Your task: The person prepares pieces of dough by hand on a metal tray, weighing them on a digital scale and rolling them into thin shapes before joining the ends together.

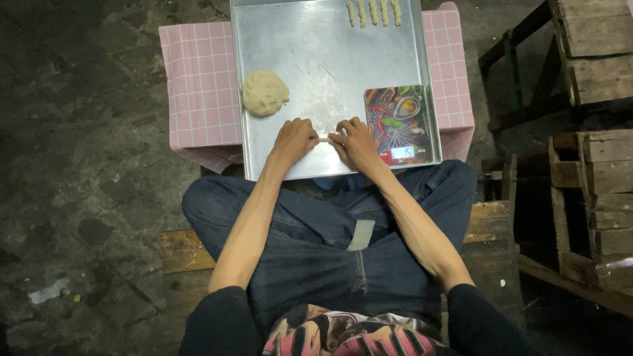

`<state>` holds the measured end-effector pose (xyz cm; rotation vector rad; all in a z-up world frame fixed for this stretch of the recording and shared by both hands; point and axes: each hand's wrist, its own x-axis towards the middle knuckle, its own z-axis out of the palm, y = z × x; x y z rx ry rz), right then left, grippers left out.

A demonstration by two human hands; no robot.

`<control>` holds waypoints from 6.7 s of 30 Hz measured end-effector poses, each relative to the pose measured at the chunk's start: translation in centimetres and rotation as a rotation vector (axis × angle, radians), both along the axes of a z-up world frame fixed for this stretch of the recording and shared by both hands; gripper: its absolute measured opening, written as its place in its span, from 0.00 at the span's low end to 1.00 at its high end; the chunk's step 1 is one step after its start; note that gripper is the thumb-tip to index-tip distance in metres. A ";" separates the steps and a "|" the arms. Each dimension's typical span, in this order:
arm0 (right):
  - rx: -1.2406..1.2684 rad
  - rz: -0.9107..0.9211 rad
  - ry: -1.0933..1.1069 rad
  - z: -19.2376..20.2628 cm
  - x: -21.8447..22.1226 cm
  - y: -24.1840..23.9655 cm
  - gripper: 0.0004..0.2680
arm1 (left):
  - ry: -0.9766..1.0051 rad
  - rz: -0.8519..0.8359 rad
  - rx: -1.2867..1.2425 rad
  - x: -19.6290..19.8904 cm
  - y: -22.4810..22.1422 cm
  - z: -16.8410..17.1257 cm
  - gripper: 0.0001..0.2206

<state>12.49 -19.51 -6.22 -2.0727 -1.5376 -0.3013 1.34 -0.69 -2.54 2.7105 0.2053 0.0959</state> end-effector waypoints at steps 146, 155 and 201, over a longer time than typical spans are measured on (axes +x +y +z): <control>-0.423 -0.128 0.074 2.0 4.5 8.5 0.30 | 0.001 0.685 0.058 -1.6 7.7 0.2 0.38; -0.746 -0.067 0.373 6.7 -5.1 -1.6 0.31 | 0.016 0.659 -0.009 -1.9 7.9 0.4 0.39; -0.630 -0.021 0.184 4.9 -5.4 7.5 0.31 | -0.022 0.733 -0.030 -1.1 7.4 0.4 0.35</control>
